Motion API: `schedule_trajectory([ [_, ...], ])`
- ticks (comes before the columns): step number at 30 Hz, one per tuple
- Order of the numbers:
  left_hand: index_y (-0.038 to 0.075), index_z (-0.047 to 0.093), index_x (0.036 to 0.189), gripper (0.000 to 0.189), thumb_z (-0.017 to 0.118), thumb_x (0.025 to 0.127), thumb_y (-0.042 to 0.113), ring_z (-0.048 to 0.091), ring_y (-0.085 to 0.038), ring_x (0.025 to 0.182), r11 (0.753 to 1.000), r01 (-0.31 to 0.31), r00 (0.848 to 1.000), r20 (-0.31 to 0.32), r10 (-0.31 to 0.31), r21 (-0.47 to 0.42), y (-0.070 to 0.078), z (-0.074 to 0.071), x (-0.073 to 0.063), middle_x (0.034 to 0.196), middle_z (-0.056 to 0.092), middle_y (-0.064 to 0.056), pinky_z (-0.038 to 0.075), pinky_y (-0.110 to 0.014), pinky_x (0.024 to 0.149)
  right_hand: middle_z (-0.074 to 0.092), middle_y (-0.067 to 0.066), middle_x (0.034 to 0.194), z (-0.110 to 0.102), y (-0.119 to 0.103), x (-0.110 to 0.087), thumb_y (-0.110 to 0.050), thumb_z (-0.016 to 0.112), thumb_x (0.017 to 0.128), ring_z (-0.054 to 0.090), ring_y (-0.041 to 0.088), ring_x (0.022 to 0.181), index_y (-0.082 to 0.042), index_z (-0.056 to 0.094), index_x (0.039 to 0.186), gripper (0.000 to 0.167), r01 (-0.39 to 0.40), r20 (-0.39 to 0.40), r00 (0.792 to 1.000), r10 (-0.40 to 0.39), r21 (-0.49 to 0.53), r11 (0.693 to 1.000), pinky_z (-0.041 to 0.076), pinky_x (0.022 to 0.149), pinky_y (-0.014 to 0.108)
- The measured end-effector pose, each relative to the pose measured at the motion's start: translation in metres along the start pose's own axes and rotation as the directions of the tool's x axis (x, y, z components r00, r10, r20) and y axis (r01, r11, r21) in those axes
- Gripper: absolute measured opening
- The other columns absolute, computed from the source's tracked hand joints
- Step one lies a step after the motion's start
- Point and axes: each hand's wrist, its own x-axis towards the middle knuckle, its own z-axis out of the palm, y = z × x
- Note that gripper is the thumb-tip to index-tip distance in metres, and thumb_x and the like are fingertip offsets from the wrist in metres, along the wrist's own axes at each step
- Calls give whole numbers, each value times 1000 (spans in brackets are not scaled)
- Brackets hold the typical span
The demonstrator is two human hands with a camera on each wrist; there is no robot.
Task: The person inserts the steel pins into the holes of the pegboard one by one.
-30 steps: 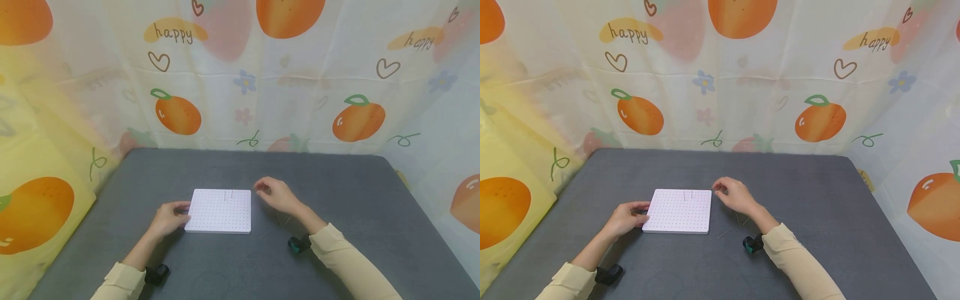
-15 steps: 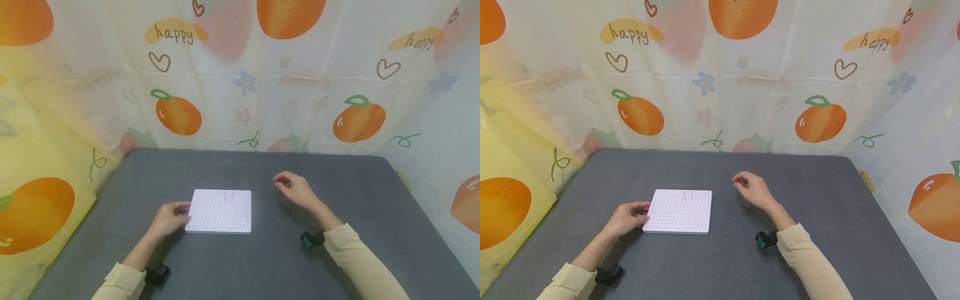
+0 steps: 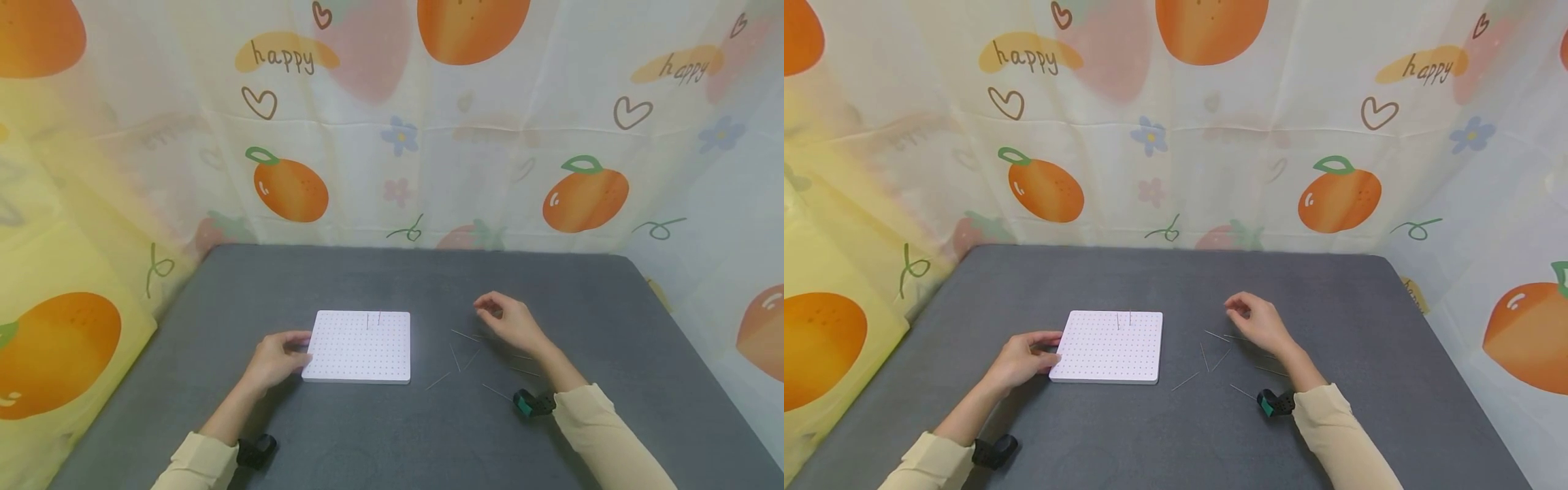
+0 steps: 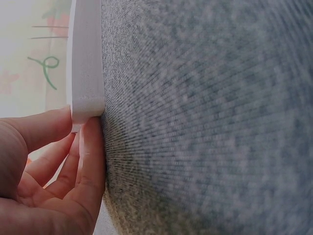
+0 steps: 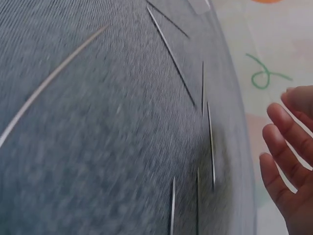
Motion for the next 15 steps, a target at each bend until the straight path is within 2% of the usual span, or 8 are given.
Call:
schedule_trajectory([
  [7, 2, 57, 122, 44, 67, 79, 4, 65, -19, 83, 1000, -13, 1000, -6, 13, -9, 0, 2, 0, 114, 61, -18, 53, -33, 65, 66, 4, 97, -6, 13, -13, -18, 59, 89, 62, 22, 90, -8, 62, 104, 18, -63, 41, 997, 62, 23, 998, 49, 80, 43],
  [15, 1, 56, 122, 44, 66, 79, 2, 65, -19, 82, 1000, -13, 1000, -5, 13, -14, 1, 2, -1, 114, 61, -19, 53, -33, 65, 65, 3, 92, -13, 19, -20, -17, 59, 90, 61, 18, 86, -6, 62, 103, 18, -79, 95, 992, 78, 7, 997, 48, 75, 38],
])
